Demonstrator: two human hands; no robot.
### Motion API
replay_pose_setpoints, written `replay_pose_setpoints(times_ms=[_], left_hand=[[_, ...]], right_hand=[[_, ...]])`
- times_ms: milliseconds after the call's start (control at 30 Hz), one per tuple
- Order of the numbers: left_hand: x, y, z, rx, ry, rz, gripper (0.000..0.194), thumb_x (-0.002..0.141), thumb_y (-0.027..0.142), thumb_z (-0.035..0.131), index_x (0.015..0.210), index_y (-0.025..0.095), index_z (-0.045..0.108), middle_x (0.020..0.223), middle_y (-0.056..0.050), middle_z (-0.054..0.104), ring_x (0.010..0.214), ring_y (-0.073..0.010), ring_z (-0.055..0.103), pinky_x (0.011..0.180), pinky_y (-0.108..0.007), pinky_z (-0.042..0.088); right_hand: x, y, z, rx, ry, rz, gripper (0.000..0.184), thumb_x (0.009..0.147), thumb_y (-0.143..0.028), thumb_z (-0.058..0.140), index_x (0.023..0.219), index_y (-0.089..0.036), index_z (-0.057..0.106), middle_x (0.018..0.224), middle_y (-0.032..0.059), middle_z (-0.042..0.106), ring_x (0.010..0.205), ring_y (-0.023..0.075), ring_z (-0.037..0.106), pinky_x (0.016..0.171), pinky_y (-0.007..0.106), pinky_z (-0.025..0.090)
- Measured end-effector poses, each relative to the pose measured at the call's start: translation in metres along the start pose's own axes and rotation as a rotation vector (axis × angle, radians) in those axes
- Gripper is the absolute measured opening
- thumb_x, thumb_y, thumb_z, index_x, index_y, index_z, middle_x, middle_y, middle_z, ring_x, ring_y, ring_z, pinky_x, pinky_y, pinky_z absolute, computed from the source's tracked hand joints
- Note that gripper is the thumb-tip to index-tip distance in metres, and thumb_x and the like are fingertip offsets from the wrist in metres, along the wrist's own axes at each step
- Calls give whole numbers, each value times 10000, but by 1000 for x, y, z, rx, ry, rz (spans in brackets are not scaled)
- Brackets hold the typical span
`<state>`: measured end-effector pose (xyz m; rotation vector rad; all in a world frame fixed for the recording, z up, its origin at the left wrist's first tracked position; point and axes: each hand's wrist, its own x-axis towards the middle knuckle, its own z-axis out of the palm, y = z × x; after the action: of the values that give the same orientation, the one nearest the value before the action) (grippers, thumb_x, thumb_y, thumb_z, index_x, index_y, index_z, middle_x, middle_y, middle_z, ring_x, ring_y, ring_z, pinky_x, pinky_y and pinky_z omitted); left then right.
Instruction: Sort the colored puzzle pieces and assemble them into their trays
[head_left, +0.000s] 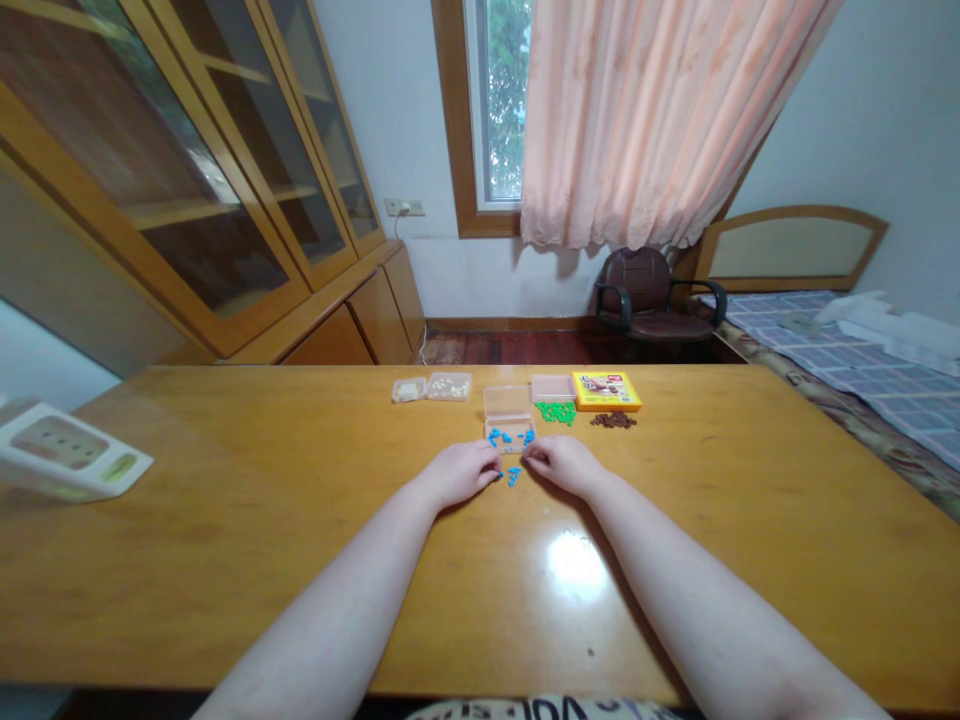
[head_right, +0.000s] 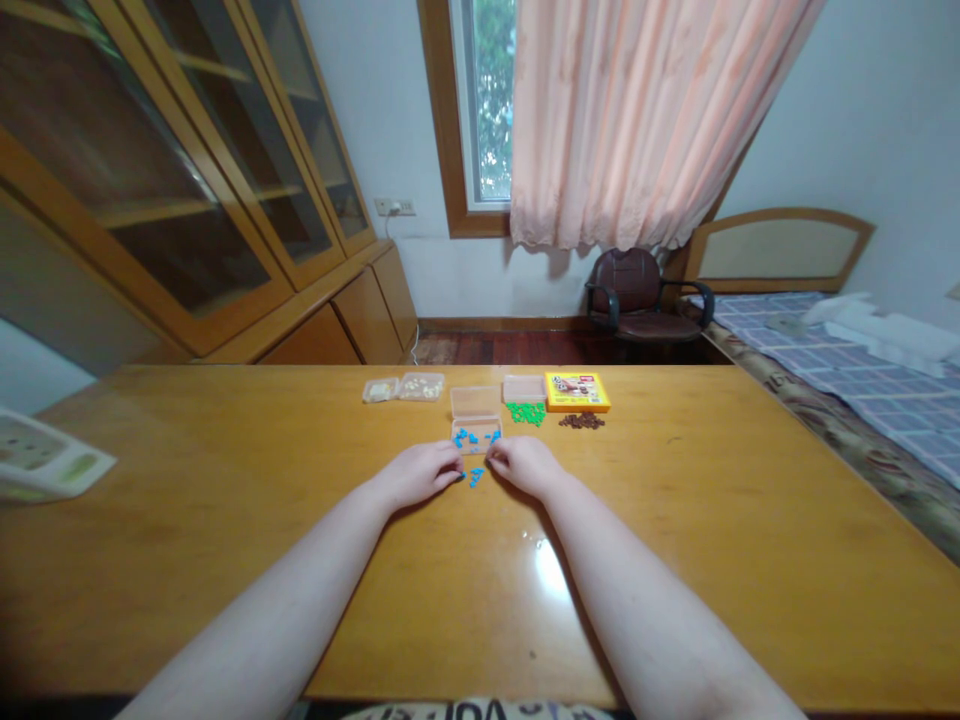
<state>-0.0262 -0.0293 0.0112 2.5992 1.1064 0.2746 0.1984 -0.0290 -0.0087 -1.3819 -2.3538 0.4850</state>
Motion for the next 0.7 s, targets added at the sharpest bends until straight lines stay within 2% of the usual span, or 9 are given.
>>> replay_pose_setpoints(times_ms=[133, 200, 367, 467, 700], left_hand=[[0, 1, 1, -13, 7, -2, 119, 823, 287, 561, 922, 224, 586, 921, -7, 624, 836, -151, 585, 739, -241, 443], [0, 0, 3, -16, 4, -11, 154, 821, 298, 567, 957, 228, 587, 952, -13, 622, 858, -156, 587, 753, -246, 446], [1, -2, 7, -37, -3, -16, 106, 832, 240, 540, 916, 226, 601, 933, -10, 622, 847, -151, 585, 752, -246, 446], [2, -4, 9, -32, 0, -8, 88, 833, 217, 529, 885, 227, 601, 902, -4, 623, 830, -151, 582, 740, -244, 444], [2, -4, 7, -9, -13, -14, 79, 847, 229, 514, 878, 219, 586, 890, -11, 618, 821, -157, 578, 723, -245, 435]], right_hand=[[1, 3, 1, 45, 166, 43, 193, 831, -268, 528, 904, -200, 694, 697, 25, 671, 626, 129, 563, 608, 218, 383], [2, 6, 2, 57, 196, 82, 219, 837, -279, 524, 951, -199, 692, 719, 33, 679, 645, 139, 571, 623, 227, 400], [1, 7, 0, 81, 116, 78, 278, 852, -311, 499, 1040, -229, 687, 784, 37, 705, 646, 139, 588, 634, 238, 420], [-1, 5, 0, 116, 54, -2, 267, 845, -307, 503, 1006, -223, 699, 766, 30, 708, 641, 132, 595, 633, 230, 422], [-2, 3, 2, 67, -110, -91, 236, 824, -296, 526, 963, -269, 714, 915, 10, 724, 784, 158, 645, 687, 235, 436]])
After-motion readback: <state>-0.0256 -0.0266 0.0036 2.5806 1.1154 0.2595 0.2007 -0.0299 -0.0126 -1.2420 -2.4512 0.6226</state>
